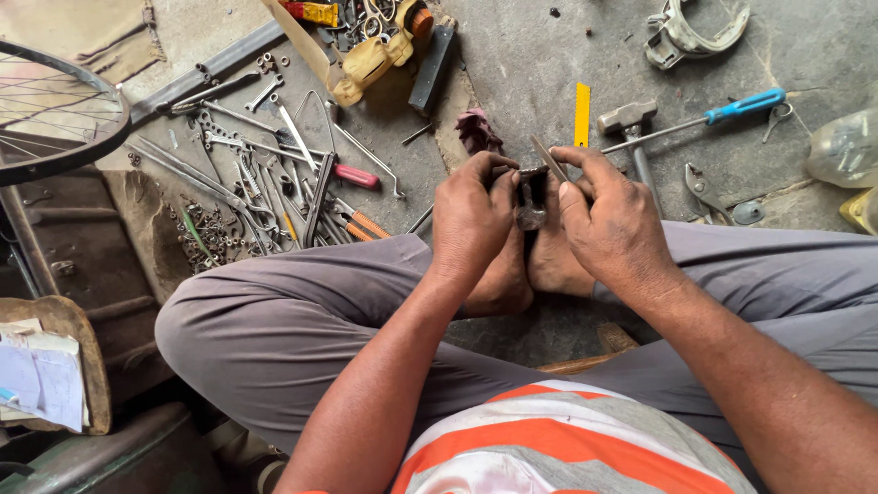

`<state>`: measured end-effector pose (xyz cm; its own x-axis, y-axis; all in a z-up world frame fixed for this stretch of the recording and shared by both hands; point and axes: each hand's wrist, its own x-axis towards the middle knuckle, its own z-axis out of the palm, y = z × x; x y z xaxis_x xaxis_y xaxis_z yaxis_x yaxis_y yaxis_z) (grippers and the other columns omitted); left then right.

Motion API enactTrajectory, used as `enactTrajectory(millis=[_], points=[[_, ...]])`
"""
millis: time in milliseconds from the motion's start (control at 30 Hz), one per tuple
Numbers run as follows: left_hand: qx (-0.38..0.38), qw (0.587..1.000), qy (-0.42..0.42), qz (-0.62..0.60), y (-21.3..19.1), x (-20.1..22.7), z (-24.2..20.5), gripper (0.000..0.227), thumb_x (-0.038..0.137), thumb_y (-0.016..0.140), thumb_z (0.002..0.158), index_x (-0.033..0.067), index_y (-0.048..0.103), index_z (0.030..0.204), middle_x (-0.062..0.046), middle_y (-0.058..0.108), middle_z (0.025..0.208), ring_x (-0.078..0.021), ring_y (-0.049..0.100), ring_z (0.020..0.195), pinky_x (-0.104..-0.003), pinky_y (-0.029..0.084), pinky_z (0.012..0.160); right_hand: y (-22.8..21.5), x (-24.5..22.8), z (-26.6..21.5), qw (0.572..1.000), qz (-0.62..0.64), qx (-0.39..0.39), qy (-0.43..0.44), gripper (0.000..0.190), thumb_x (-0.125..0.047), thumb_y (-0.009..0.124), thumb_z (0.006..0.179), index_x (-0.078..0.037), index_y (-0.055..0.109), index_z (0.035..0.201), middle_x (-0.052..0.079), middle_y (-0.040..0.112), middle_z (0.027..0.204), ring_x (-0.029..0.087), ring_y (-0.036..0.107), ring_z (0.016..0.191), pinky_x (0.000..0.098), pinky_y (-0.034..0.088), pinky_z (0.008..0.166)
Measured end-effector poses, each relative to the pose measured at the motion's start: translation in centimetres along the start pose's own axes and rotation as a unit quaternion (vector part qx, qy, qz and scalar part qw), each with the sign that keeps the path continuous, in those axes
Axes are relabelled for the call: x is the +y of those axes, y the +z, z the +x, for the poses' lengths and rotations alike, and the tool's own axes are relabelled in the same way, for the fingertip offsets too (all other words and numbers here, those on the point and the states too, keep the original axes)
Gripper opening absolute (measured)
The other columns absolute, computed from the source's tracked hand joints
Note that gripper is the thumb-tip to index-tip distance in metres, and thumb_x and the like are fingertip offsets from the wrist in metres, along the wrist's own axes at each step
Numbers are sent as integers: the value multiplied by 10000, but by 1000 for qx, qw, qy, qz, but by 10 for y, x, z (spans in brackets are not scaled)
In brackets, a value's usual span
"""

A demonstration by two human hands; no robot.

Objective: The person sits on the floor and uses a file to smooth the edges of a metal lock cylinder. They then use a screwdriver to adjust the internal pins of the lock mechanism.

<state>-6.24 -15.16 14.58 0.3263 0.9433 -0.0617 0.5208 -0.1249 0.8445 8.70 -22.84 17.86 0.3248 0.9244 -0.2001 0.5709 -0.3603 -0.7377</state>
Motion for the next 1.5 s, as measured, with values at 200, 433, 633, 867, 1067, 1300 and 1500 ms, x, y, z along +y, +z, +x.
enactTrajectory(millis=[200, 433, 633, 867, 1067, 1300, 1500], points=[[-12, 992, -11, -129, -2, -12, -1, 135, 126, 689, 962, 12, 731, 1022, -107, 743, 841, -178, 715, 731, -321, 566, 646, 1, 7, 2, 999, 11, 29, -18, 360, -114, 586, 982, -63, 627, 1335, 140, 647, 712, 272, 666, 640, 425, 528, 633], [-36, 887, -82, -453, -78, 43, 34, 108, 110, 650, 994, 3, 660, 1012, -43, 662, 719, -105, 621, 572, -259, 515, 510, 6, 34, 3, 999, 4, 45, -23, 380, -199, 584, 959, -83, 643, 1315, 185, 707, 805, 372, 715, 786, 474, 555, 750], [12, 934, 171, -313, -193, 172, 55, 163, 142, 648, 1039, -15, 690, 1036, -41, 669, 749, -76, 601, 606, -254, 526, 528, 17, 47, 5, 999, -18, 22, 34, 426, -271, 570, 922, -204, 651, 1334, 161, 765, 845, 382, 742, 839, 490, 582, 803], [32, 927, 271, -259, -249, 265, 39, 204, 187, 674, 1019, -16, 690, 1022, -46, 672, 719, -63, 589, 569, -243, 514, 499, 37, 108, 35, 997, 41, -11, 62, 434, -255, 632, 944, -273, 627, 1378, 117, 748, 745, 240, 772, 728, 400, 638, 768], [28, 914, 308, -263, -257, 274, 32, 217, 193, 672, 1035, -23, 688, 1030, -43, 678, 730, -62, 591, 577, -246, 511, 500, 38, 113, 33, 998, 27, -15, 57, 430, -246, 646, 945, -297, 634, 1371, 98, 752, 731, 201, 769, 708, 378, 638, 771], [20, 913, 307, -267, -255, 271, 27, 219, 195, 670, 1035, -23, 687, 1037, -45, 677, 730, -59, 586, 575, -240, 501, 497, 34, 94, 24, 998, -13, -46, 45, 468, -288, 617, 914, -303, 601, 1382, 114, 800, 894, 247, 808, 856, 402, 642, 838], [16, 931, 263, -252, -243, 256, 25, 225, 190, 673, 1024, -34, 691, 1031, -43, 679, 726, -57, 593, 569, -238, 511, 493, 24, 70, 7, 999, -18, -8, 46, 491, -276, 614, 904, -294, 615, 1394, 183, 795, 957, 334, 795, 947, 447, 619, 885]])
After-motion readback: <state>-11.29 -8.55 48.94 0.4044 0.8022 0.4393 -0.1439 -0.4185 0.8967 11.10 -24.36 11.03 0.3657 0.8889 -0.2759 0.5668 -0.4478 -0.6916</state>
